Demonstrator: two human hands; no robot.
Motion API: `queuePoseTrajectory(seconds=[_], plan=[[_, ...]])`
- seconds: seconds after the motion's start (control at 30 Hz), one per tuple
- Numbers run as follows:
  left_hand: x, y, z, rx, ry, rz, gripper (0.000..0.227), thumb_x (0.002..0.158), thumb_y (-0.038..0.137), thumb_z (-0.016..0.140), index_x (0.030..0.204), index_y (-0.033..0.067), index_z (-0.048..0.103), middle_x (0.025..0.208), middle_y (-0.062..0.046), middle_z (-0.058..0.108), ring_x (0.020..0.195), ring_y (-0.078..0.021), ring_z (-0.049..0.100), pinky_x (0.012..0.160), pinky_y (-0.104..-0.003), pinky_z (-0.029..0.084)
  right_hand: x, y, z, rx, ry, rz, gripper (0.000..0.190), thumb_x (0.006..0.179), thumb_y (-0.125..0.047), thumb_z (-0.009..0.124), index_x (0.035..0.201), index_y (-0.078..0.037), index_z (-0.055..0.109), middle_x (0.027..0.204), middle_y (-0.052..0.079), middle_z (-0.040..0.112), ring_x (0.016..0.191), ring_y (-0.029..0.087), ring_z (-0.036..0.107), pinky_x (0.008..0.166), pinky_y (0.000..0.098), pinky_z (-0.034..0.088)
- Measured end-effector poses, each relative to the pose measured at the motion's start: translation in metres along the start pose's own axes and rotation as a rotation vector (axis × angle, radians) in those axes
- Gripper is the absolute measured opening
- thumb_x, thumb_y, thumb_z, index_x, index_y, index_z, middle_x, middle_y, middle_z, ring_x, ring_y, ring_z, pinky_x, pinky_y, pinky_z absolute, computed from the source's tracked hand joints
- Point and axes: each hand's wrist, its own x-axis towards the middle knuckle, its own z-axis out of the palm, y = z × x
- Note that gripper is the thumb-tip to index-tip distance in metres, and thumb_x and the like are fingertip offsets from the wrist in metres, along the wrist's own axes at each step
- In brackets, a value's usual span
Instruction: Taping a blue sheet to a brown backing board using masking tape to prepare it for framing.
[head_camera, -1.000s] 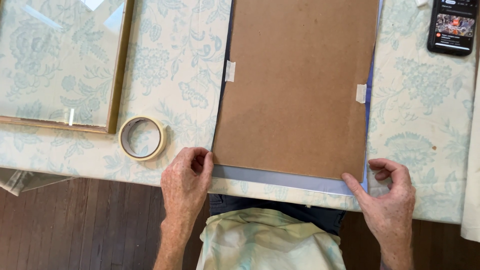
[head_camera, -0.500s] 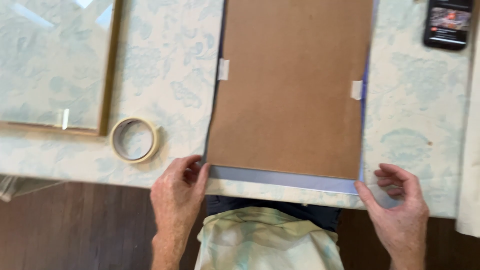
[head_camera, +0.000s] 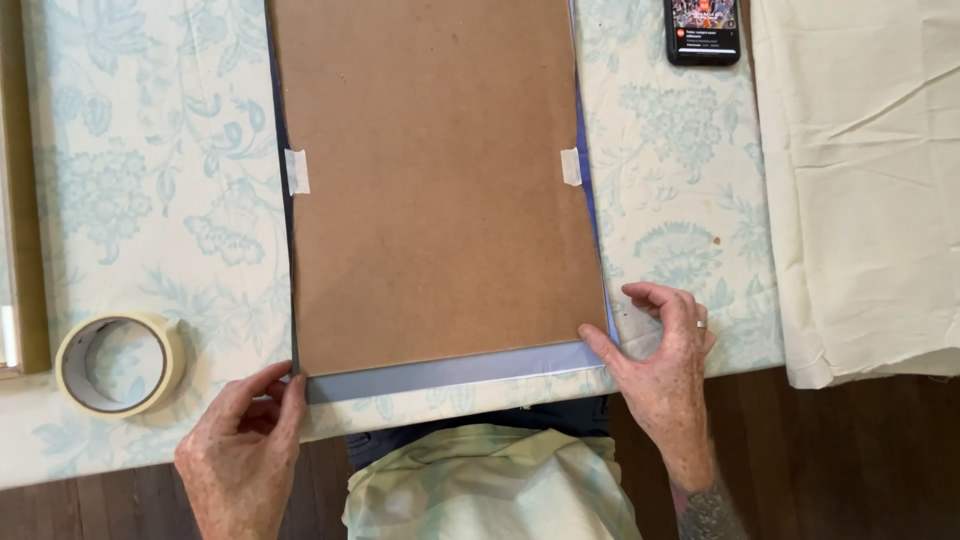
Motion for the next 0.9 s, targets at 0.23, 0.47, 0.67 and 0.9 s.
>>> queuePoseTrajectory(seconds=[0.23, 0.47, 0.67, 0.9], plan=[[-0.001, 0.001, 0.002, -0.041, 0.019, 0.033, 0.016, 0.095, 0.014, 0.077, 0.111, 0.0119, 0.078, 0.082, 0.000, 0.072, 0.065, -0.0100, 0.065, 0.073, -0.027, 0.055, 0.001, 0.000, -0.001, 0.019, -0.024, 0.011, 0.051, 0.076, -0.029, 0.087, 0.120, -0.018, 0.063, 0.118, -0.004, 0.063, 0.109, 0.018, 0.057, 0.107, 0.0425, 0.029], [-0.011, -0.004, 0.014, 0.204, 0.175, 0.253, 0.014, 0.095, 0.014, 0.081, 0.107, 0.0211, 0.080, 0.101, 0.001, 0.064, 0.064, -0.0106, 0.063, 0.058, -0.033, 0.051, -0.004, 0.003, -0.012, 0.076, -0.024, -0.250, 0.030, 0.082, -0.016, 0.085, 0.107, -0.013, 0.070, 0.120, 0.005, 0.060, 0.118, 0.022, 0.061, 0.112, 0.0413, 0.040], [-0.011, -0.001, 0.016, 0.135, 0.205, 0.268, 0.018, 0.092, 0.012, 0.077, 0.109, 0.0163, 0.079, 0.097, -0.003, 0.064, 0.082, -0.0204, 0.065, 0.072, -0.036, 0.053, -0.005, 0.004, -0.008, 0.067, -0.012, -0.344, 0.022, 0.086, -0.008, 0.084, 0.108, -0.008, 0.078, 0.122, 0.012, 0.062, 0.114, 0.025, 0.061, 0.103, 0.0375, 0.051], [-0.009, -0.002, 0.007, 0.126, 0.108, 0.281, 0.020, 0.093, 0.013, 0.075, 0.113, 0.0166, 0.076, 0.095, 0.000, 0.065, 0.077, -0.0172, 0.063, 0.059, -0.033, 0.053, -0.009, -0.005, -0.012, 0.045, -0.029, -0.318, 0.026, 0.088, -0.006, 0.084, 0.112, -0.004, 0.078, 0.124, 0.013, 0.063, 0.121, 0.026, 0.059, 0.106, 0.0380, 0.051]])
